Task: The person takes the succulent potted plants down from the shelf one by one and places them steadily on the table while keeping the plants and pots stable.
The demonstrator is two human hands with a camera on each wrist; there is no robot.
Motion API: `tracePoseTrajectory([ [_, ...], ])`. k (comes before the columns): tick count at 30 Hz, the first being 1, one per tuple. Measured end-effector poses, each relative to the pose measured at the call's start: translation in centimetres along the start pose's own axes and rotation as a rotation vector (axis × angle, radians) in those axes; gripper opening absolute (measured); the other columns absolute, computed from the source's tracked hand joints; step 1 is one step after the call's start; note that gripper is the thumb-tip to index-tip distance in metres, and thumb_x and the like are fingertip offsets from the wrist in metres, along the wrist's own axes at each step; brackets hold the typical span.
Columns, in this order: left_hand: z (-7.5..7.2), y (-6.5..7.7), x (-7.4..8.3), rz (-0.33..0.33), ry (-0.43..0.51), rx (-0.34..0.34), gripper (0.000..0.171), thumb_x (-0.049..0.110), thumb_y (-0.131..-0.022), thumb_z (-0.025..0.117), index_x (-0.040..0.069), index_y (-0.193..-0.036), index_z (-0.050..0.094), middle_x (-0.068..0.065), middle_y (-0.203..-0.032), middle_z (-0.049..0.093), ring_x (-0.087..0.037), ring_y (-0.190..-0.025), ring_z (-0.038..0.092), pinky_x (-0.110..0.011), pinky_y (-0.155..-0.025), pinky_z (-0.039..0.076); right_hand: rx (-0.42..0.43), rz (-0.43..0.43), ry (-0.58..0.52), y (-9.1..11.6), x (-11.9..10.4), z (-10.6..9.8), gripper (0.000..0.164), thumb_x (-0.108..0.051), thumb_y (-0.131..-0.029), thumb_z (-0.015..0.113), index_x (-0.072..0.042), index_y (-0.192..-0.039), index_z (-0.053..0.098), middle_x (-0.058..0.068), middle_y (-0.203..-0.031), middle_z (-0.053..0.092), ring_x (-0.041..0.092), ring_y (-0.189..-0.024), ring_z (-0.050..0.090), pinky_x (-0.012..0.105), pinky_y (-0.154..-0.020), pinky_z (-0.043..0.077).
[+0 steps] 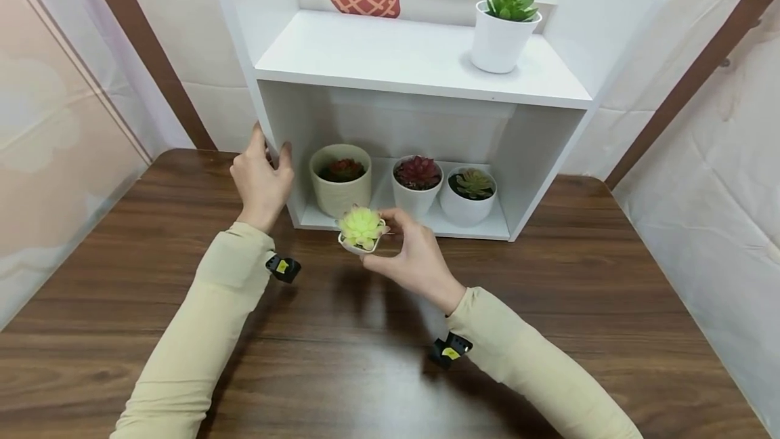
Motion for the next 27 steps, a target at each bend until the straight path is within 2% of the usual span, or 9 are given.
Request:
tracePoseTrajectory([
  [7, 0.1, -0.1, 0.2, 0.003, 0.007, 0.004, 0.046, 0.015, -0.09, 0.061, 0.004, -0.134, 0.052, -0.025, -0.106, 0.069, -0.046, -0.092, 0.066, -0.058, -0.078, 0.046, -0.035, 0.026, -0.008, -0.2, 0.5, 0.7, 0.054, -0.007, -0.071, 0.08, 0.002, -0.119, 0.056, 0.017, -0.112, 0.065, 0.028, -0.098, 0.067, 0.037, -0.09, 0.051],
  [15, 0.1, -0.1, 0.1, 0.011, 0.005, 0.008, 0.046, 0.015, -0.09, 0.061, 0.004, -0.134, 0.052, -0.024, -0.106, 0.069, -0.045, -0.092, 0.067, -0.058, -0.077, 0.047, -0.072, 0.051, 0.047, -0.4, 1.2, 1.4, 0.056, -0.007, -0.071, 0.079, 0.002, -0.121, 0.055, 0.016, -0.117, 0.063, 0.027, -0.101, 0.066, 0.037, -0.091, 0.05],
  [27, 0.1, 0.0, 0.1, 0.003, 0.003, -0.002, 0.045, 0.015, -0.09, 0.061, 0.004, -0.133, 0.053, -0.024, -0.107, 0.069, -0.045, -0.093, 0.067, -0.058, -0.078, 0.047, -0.121, 0.104, 0.113, -0.6, 2.5, 2.2, 0.053, -0.013, -0.072, 0.08, -0.003, -0.119, 0.058, 0.011, -0.106, 0.067, 0.024, -0.098, 0.065, 0.038, -0.088, 0.05],
])
Point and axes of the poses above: each hand's wrist, its own y-axis away from the middle knuckle, its own z-axis out of the palm, x = y × z, the point moved 3 cm from there along -y, towards the middle knuckle
